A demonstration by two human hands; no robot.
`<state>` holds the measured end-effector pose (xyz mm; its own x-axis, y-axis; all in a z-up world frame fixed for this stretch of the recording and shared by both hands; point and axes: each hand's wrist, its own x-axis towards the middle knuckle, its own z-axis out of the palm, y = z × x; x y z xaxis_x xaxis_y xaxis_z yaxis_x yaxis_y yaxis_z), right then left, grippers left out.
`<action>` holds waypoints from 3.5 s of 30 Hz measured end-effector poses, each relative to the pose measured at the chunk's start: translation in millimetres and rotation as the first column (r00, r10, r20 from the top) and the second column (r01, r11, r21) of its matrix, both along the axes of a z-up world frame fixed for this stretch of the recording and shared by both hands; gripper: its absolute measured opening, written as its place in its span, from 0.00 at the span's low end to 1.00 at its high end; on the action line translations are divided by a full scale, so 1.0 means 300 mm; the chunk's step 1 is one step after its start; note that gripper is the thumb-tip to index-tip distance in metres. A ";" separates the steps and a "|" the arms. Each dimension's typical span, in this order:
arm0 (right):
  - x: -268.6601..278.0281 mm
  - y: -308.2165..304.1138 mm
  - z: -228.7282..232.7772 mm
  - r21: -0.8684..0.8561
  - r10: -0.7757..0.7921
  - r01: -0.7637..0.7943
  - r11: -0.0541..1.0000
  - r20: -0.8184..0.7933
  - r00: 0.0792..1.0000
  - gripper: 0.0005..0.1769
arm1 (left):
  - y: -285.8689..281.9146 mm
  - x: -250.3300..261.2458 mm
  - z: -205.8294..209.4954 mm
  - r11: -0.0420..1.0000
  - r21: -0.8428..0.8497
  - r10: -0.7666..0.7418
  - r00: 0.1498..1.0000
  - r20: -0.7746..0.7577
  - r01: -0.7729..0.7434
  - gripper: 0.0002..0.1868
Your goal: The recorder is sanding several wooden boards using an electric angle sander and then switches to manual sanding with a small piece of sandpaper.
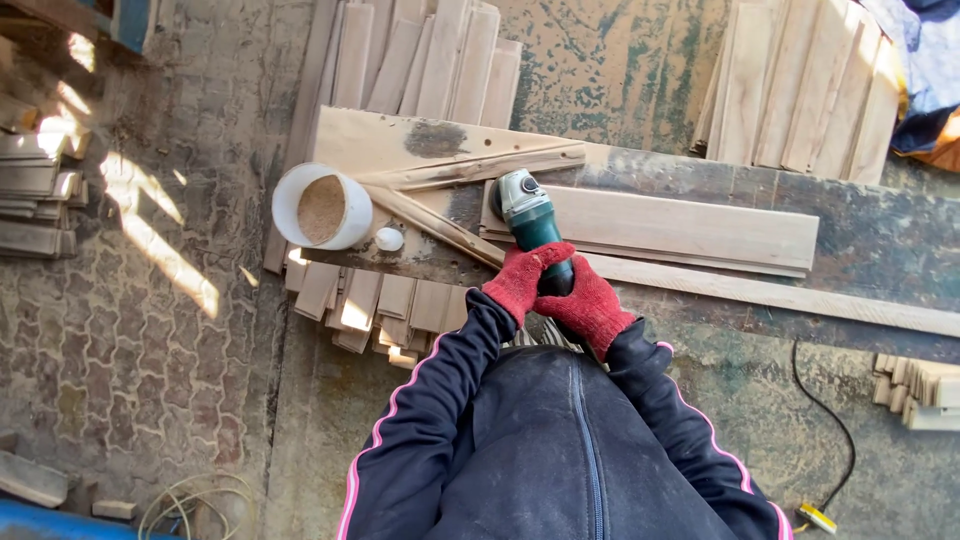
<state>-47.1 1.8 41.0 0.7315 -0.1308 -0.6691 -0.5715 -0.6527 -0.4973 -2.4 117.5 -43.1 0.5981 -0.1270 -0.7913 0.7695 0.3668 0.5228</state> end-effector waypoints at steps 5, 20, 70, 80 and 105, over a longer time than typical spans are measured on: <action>-0.038 -0.120 0.002 -0.006 -0.159 0.159 0.987 -0.001 0.987 0.46 | -0.154 0.022 0.028 0.993 -0.065 -0.095 0.995 0.015 0.096 0.41; -0.157 -0.446 -0.048 0.039 -0.478 0.477 0.878 0.121 0.870 0.45 | -0.572 -0.022 0.128 0.925 -0.024 -0.373 0.919 0.126 0.378 0.40; -0.068 0.006 -0.073 -0.025 0.002 -0.003 1.000 -0.035 0.999 0.53 | 0.003 -0.090 0.039 0.996 -0.006 0.091 0.995 -0.042 -0.092 0.49; -0.135 -0.085 0.000 -0.060 -0.087 0.083 0.995 -0.062 0.994 0.52 | -0.131 -0.132 0.146 0.994 -0.089 0.060 0.998 -0.012 -0.061 0.41; -0.059 -0.189 -0.035 -0.056 -0.184 0.183 0.982 -0.009 0.983 0.51 | -0.286 -0.011 0.091 0.989 -0.129 0.085 0.990 0.113 -0.071 0.37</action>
